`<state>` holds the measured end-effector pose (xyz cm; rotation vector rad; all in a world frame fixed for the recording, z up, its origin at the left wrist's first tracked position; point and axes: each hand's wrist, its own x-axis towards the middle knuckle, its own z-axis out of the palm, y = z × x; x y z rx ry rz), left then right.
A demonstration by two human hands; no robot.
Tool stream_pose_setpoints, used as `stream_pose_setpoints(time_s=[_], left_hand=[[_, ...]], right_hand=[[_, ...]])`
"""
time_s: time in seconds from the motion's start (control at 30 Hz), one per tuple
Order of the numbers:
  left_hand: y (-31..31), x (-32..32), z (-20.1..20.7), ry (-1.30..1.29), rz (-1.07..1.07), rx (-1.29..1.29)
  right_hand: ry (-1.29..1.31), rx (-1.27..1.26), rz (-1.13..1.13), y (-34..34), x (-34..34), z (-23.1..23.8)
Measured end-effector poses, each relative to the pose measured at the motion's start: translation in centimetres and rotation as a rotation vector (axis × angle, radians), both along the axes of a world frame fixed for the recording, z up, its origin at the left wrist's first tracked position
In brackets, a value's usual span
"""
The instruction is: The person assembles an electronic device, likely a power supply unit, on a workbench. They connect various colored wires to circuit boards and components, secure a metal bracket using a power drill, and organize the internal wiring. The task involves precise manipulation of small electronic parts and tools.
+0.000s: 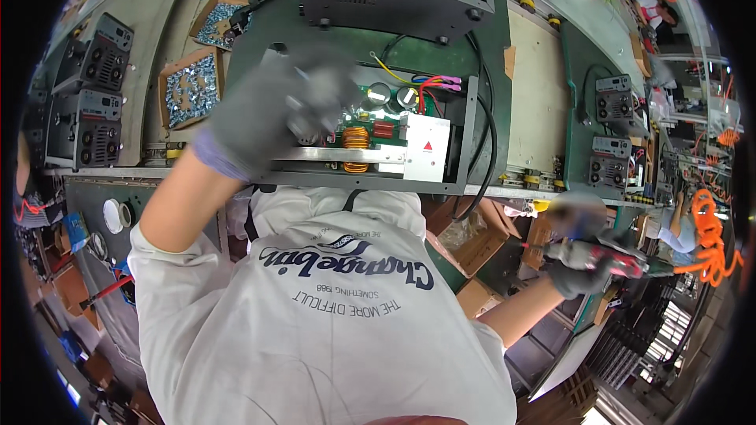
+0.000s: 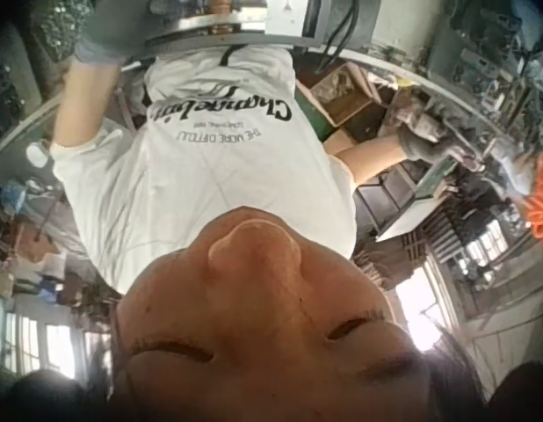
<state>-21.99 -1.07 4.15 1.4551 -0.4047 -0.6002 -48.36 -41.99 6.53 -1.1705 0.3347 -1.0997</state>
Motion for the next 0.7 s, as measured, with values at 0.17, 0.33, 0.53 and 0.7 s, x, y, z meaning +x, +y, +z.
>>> stream_pose_setpoints(time_s=[0.17,0.33,0.53,0.7], left_hand=[[-4.6,-3.1,0.2,0.441,-0.218,-0.030],[-4.3,-3.9,-0.3,0.494,-0.090,-0.041],[-3.4,-4.2,-0.5,0.459,-0.057,-0.078],[-3.4,-4.2,-0.5,0.507,-0.094,-0.143]], right_hand=[[-0.526,0.107,0.692,8.8,9.1,5.3],[-0.543,-0.013,0.931,13.1,14.4,5.9],[-0.541,-0.097,0.894,13.5,16.5,5.2],[-0.498,-0.110,0.903,13.5,16.5,5.4]])
